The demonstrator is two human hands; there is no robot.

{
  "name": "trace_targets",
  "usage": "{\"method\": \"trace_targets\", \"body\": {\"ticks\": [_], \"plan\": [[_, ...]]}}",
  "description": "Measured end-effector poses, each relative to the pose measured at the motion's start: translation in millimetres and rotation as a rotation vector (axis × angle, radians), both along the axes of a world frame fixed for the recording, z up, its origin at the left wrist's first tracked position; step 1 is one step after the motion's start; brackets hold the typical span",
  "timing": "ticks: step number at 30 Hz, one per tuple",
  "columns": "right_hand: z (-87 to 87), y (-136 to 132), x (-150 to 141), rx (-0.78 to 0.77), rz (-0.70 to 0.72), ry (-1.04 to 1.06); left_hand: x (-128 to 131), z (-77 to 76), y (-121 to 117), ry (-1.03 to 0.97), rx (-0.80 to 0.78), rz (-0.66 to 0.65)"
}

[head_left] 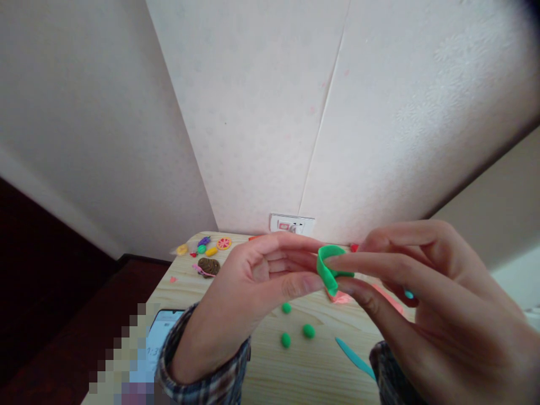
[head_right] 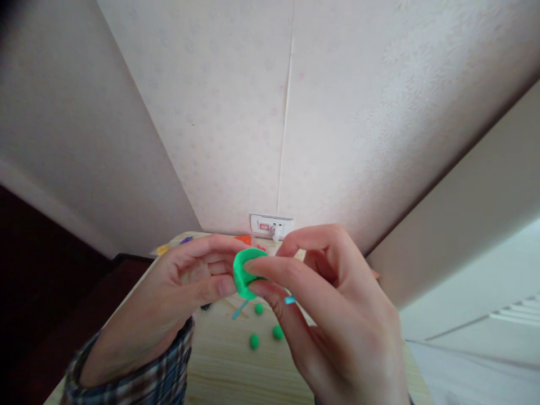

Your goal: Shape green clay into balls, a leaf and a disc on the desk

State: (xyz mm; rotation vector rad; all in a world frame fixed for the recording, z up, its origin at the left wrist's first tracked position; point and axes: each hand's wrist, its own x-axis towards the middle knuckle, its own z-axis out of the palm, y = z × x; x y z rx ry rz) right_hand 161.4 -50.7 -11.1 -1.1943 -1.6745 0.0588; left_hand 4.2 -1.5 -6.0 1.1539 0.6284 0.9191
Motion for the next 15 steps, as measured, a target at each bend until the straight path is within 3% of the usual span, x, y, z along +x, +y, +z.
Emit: {"method": "trace_targets", "body": {"ticks": [15], "plan": [[6.1,-4.3,-2.3,0.036,-0.003,0.007,0.1,-3.1,1.5,-0.053,-0.012,-0.031]]}}
